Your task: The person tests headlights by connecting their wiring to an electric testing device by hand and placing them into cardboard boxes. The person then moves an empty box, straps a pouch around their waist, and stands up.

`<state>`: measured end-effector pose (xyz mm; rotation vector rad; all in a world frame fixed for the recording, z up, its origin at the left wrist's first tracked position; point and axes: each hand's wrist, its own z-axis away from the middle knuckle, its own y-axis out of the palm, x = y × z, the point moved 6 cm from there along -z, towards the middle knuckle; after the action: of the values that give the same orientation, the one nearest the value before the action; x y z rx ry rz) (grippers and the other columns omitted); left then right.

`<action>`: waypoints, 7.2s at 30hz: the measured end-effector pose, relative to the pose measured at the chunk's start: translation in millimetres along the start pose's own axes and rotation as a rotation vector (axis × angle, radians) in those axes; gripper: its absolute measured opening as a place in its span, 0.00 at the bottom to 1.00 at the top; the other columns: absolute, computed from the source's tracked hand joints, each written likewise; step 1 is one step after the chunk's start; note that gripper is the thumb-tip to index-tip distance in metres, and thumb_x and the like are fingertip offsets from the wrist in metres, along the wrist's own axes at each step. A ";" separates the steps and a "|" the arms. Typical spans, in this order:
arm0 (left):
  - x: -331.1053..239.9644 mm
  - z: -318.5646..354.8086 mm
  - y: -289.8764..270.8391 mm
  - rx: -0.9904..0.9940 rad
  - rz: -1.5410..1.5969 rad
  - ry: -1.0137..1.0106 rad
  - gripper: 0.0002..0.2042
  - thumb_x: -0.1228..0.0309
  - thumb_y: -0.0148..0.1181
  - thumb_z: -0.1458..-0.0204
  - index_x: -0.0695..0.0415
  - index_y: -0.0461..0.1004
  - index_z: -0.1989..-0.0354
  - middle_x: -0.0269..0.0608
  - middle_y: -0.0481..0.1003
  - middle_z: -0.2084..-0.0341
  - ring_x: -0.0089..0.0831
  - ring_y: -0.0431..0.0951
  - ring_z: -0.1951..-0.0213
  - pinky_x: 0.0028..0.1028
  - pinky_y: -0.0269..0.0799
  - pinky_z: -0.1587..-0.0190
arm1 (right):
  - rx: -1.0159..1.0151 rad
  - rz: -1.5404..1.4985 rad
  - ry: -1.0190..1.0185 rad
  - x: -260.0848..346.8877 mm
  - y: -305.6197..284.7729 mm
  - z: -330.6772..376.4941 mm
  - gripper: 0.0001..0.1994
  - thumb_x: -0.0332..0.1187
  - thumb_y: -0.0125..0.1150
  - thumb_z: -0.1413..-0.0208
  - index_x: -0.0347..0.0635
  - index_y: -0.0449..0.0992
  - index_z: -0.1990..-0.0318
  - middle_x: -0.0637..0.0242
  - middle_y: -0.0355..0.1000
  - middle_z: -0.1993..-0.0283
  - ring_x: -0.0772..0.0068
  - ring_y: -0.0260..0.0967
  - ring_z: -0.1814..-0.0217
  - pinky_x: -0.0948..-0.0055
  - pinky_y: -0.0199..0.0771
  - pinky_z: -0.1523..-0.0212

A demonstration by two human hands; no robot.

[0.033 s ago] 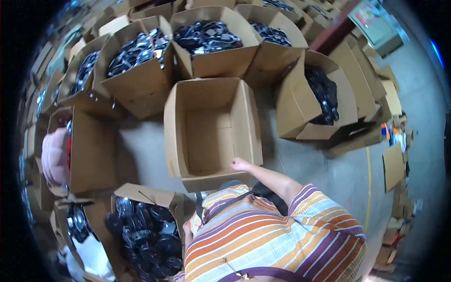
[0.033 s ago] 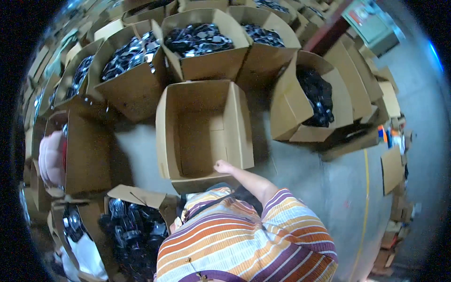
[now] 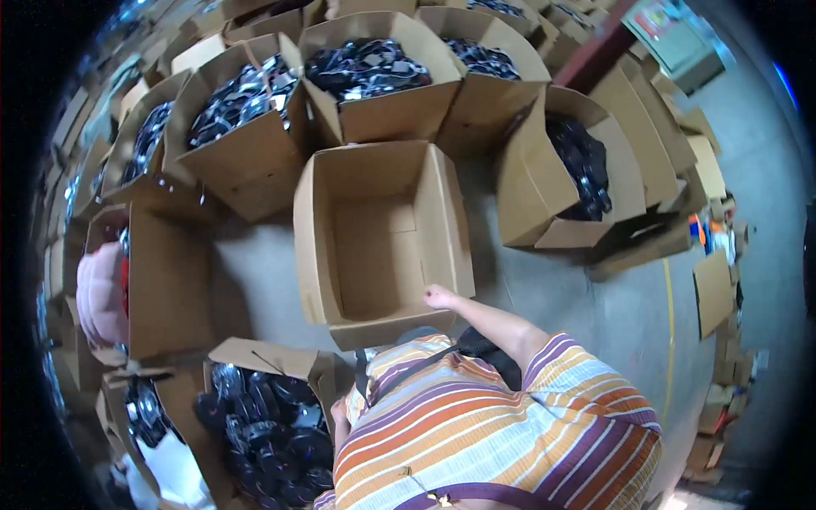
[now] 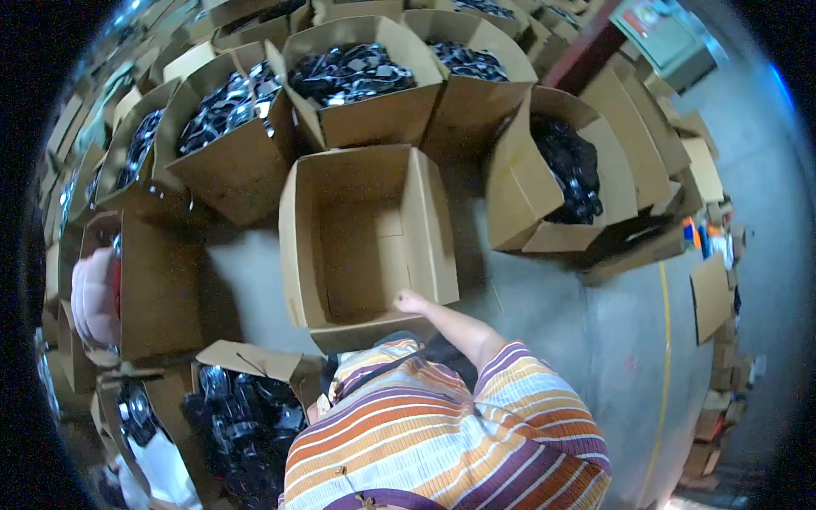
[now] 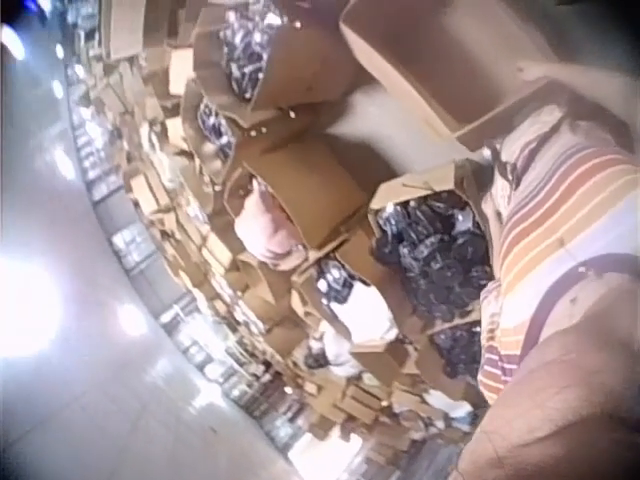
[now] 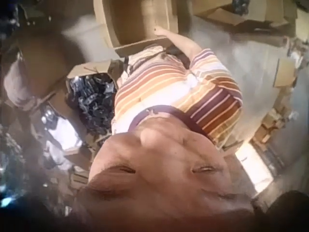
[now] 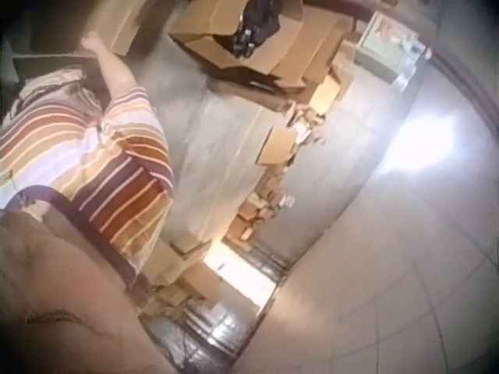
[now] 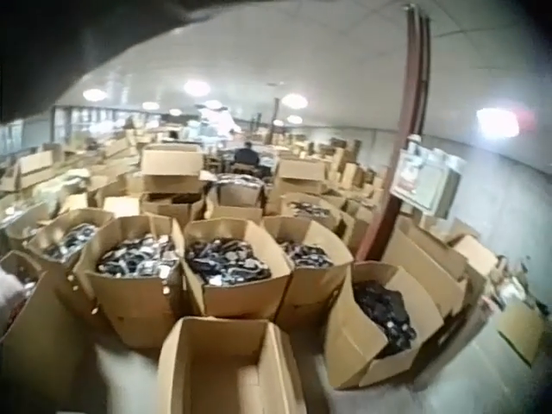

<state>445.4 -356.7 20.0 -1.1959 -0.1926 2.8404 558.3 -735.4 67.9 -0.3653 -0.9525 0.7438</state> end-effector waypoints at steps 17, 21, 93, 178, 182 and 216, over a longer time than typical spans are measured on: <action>-72.6 -29.4 92.6 0.173 -0.244 0.099 0.11 0.67 0.47 0.61 0.65 0.68 0.79 0.36 0.67 0.86 0.20 0.64 0.82 0.17 0.60 0.79 | 0.034 -0.018 0.389 -177.8 5.4 86.5 0.16 0.40 0.39 0.61 0.36 0.69 0.78 0.51 0.64 0.74 0.58 0.62 0.68 0.68 0.61 0.67; -23.5 -65.8 83.7 0.173 -0.265 0.014 0.11 0.68 0.48 0.61 0.67 0.68 0.79 0.37 0.68 0.83 0.21 0.66 0.80 0.19 0.61 0.77 | -0.002 -0.091 0.443 -160.6 -26.4 78.4 0.16 0.40 0.39 0.59 0.36 0.68 0.80 0.54 0.65 0.77 0.61 0.63 0.72 0.69 0.62 0.70; -62.3 -8.5 98.9 -0.032 -0.403 -0.075 0.13 0.66 0.45 0.62 0.65 0.68 0.81 0.40 0.68 0.86 0.24 0.67 0.81 0.23 0.61 0.77 | 0.081 -0.257 0.472 -195.8 -26.4 34.8 0.09 0.33 0.45 0.59 0.36 0.66 0.81 0.64 0.62 0.88 0.75 0.58 0.89 0.77 0.57 0.89; -180.4 158.4 82.8 0.117 -0.359 -0.034 0.21 0.56 0.33 0.56 0.63 0.67 0.72 0.54 0.67 0.74 0.43 0.66 0.68 0.34 0.59 0.65 | 0.671 -0.329 -0.120 94.6 -25.6 105.9 0.13 0.35 0.40 0.54 0.32 0.66 0.72 0.67 0.64 0.80 0.82 0.57 0.76 0.83 0.58 0.75; -186.1 149.9 80.9 0.069 -0.357 0.054 0.21 0.55 0.34 0.56 0.60 0.68 0.73 0.50 0.68 0.78 0.40 0.68 0.72 0.31 0.61 0.68 | 0.589 -0.279 -0.113 88.1 -30.6 106.3 0.12 0.34 0.40 0.54 0.33 0.66 0.72 0.67 0.64 0.79 0.81 0.57 0.75 0.82 0.58 0.74; -85.8 199.1 49.3 -0.099 -0.003 -0.016 0.20 0.53 0.45 0.62 0.59 0.68 0.70 0.42 0.69 0.75 0.28 0.67 0.72 0.24 0.61 0.69 | 0.971 0.246 -0.347 99.8 37.1 26.0 0.14 0.36 0.42 0.57 0.30 0.65 0.73 0.58 0.66 0.76 0.76 0.60 0.74 0.79 0.59 0.72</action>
<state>362.8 -432.7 212.0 -1.1886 -0.3393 2.8695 557.4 -639.2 120.3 0.5241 -0.7617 1.4234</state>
